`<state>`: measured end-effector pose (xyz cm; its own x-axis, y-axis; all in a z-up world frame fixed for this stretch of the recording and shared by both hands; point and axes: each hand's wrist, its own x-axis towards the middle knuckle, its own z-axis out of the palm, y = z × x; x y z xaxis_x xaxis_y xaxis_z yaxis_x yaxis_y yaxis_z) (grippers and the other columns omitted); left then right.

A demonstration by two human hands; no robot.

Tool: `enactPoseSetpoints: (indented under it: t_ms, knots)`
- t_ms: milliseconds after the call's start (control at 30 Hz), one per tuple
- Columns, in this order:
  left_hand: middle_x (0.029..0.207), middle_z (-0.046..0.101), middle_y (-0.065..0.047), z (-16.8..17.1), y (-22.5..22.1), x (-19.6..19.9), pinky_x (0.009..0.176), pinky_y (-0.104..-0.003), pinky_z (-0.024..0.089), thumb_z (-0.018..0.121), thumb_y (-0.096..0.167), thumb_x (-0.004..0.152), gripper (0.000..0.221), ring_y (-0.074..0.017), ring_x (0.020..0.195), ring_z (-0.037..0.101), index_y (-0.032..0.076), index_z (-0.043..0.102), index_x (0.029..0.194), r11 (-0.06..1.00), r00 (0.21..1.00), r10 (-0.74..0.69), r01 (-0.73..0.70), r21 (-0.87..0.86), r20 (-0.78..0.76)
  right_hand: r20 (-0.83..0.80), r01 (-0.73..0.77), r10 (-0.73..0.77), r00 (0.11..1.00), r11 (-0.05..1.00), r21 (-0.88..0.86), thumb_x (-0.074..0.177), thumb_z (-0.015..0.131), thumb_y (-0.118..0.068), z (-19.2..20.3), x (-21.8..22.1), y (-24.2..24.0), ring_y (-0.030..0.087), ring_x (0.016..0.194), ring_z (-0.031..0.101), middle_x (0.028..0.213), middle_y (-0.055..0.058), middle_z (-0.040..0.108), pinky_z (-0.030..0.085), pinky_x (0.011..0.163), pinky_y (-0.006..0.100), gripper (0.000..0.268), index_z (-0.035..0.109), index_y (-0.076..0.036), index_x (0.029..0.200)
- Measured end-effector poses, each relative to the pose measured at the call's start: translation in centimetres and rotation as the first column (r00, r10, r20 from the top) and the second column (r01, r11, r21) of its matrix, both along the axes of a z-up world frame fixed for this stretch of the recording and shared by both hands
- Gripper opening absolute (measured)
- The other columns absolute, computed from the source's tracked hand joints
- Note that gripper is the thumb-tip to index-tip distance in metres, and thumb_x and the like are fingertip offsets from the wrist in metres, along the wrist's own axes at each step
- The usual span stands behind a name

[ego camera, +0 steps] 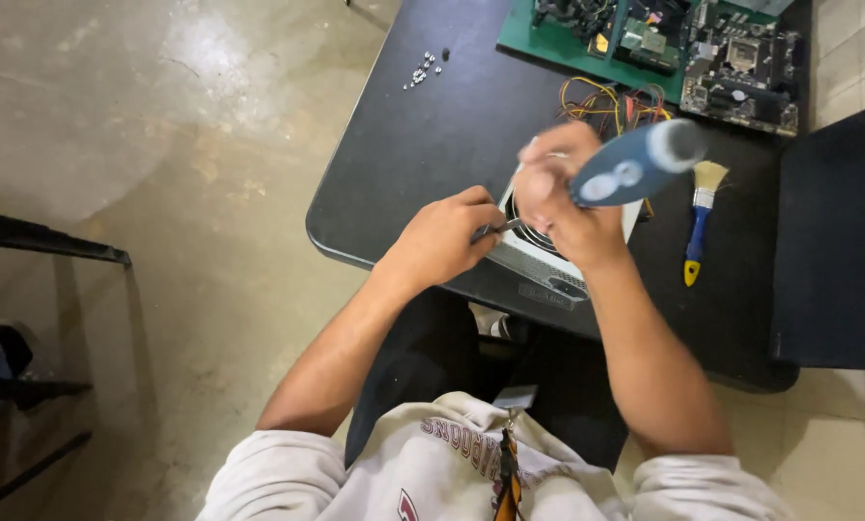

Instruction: Disassembling a computer power supply unit by removing screws and opening the metal casing.

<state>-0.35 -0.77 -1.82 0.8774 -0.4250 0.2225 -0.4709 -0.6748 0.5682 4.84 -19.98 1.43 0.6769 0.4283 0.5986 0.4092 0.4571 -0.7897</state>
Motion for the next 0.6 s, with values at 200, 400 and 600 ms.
enactPoseSetpoints:
  t_ms: [200, 400, 600]
  knots:
    - [0.105, 0.071, -0.008, 0.7, -0.1, -0.3, 0.076, -0.045, 0.066, 0.075, 0.017, 0.099, 0.012, -0.0342, 0.093, 0.079, 0.008, 0.076, 0.107, 0.999, 1.000, 0.004, -0.005, 0.047, 0.018, 0.080, 0.003, -0.025, 0.996, 0.963, 0.269, 0.093, 0.081, -0.054, -2.4, 2.0, 3.2, 0.025, 0.050, 0.059, 0.069, 0.021, 0.053, 0.057, 0.041, 0.038, 0.065, 0.053, -0.001, 0.117]
    - [0.101, 0.071, -0.009, -0.1, -0.1, 0.3, 0.075, -0.047, 0.066, 0.075, 0.020, 0.098, 0.014, -0.0356, 0.091, 0.079, 0.009, 0.073, 0.106, 0.996, 1.000, -0.002, 0.000, 0.084, 0.019, 0.023, 0.304, -0.312, 0.950, 0.939, 0.160, 0.100, 0.061, -0.074, -0.8, -0.3, 3.5, 0.022, 0.072, 0.069, 0.085, 0.016, 0.063, 0.069, 0.063, 0.045, 0.088, 0.065, 0.013, 0.114]
    - [0.098, 0.069, -0.009, 0.4, 0.3, 0.2, 0.077, -0.048, 0.066, 0.073, 0.020, 0.097, 0.012, -0.0376, 0.092, 0.078, 0.008, 0.073, 0.102, 0.993, 1.000, -0.002, 0.003, 0.122, -0.009, -0.405, 0.193, -0.094, 0.910, 0.958, 0.212, 0.119, 0.030, -0.043, -1.7, 0.5, 4.7, 0.021, 0.042, 0.038, 0.057, 0.016, 0.045, 0.042, 0.036, 0.035, 0.055, 0.054, 0.005, 0.129]
